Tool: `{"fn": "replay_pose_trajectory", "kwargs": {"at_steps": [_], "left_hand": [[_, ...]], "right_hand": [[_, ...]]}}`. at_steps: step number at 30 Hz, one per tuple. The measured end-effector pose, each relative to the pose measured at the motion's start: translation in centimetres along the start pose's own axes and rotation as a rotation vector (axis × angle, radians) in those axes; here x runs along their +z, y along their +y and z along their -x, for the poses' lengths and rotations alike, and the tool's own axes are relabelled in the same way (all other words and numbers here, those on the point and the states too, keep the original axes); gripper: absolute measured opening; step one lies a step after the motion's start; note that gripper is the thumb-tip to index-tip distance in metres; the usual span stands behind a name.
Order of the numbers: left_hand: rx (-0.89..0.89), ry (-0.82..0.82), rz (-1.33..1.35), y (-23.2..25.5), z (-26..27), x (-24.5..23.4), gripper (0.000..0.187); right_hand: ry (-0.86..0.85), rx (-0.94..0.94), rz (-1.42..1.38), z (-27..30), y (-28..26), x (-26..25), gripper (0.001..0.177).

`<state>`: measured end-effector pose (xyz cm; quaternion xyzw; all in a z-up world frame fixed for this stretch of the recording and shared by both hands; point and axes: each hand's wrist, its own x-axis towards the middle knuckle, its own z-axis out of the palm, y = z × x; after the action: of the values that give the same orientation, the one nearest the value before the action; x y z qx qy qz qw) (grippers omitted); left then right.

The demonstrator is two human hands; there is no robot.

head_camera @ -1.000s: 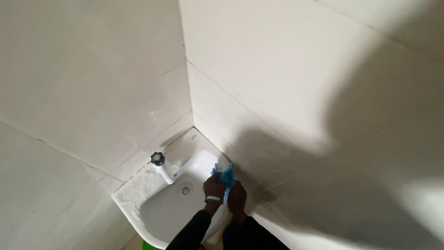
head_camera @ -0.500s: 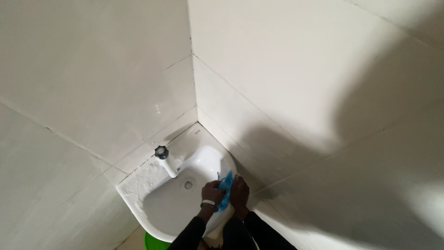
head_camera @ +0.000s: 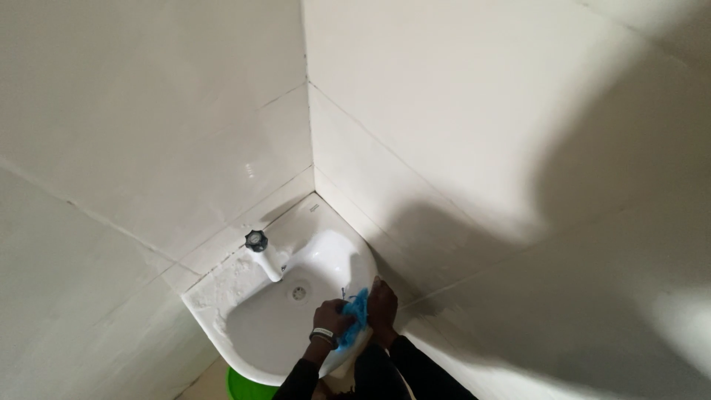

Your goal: The person scrubs the interior of a white bathroom sink and wipes the surrounding tiled wall using a blue cloth. The person repeatedly wipes the basin, faucet, and wall area.

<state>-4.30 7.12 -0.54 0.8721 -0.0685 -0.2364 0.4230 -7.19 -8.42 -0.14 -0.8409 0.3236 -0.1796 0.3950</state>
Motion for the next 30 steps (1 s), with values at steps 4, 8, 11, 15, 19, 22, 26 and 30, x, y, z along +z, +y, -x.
{"fn": "replay_pose_trajectory", "kwargs": {"at_steps": [4, 8, 11, 15, 19, 22, 26, 30], "left_hand": [[-0.118, -0.028, -0.113, -1.7, 0.5, -1.4, 0.044], [-0.133, -0.186, 0.111, -3.2, 1.3, -2.2, 0.043], [-0.039, -0.198, 0.206, -4.0, 2.3, -2.2, 0.045], [-0.146, -0.156, -0.19, -5.3, 2.3, -3.7, 0.043], [-0.154, -0.157, -0.214, -6.0, 2.0, -4.8, 0.047], [-0.107, -0.313, 0.018, -5.0, 1.9, -3.6, 0.047], [-0.029, -0.324, 0.168, -4.1, 2.4, -2.9, 0.052], [-0.046, -0.284, -0.145, -5.2, 2.4, -4.2, 0.05]], "right_hand": [[-0.045, 0.01, 0.046, 0.1, 0.2, -0.1, 0.055], [-0.033, -0.011, 0.045, 0.0, -0.2, -0.4, 0.056], [-0.051, 0.011, 0.03, 0.1, -1.1, -0.8, 0.055], [-0.052, -0.006, -0.019, 0.3, -1.6, -1.4, 0.057], [-0.065, 0.025, 0.0, 0.4, -1.8, -1.4, 0.059], [-0.054, 0.01, 0.019, 0.4, -2.1, -1.6, 0.059], [-0.077, 0.066, -0.01, 0.5, -2.4, -1.9, 0.058], [-0.105, 0.104, 0.045, 0.6, -2.5, -1.9, 0.062]]}}
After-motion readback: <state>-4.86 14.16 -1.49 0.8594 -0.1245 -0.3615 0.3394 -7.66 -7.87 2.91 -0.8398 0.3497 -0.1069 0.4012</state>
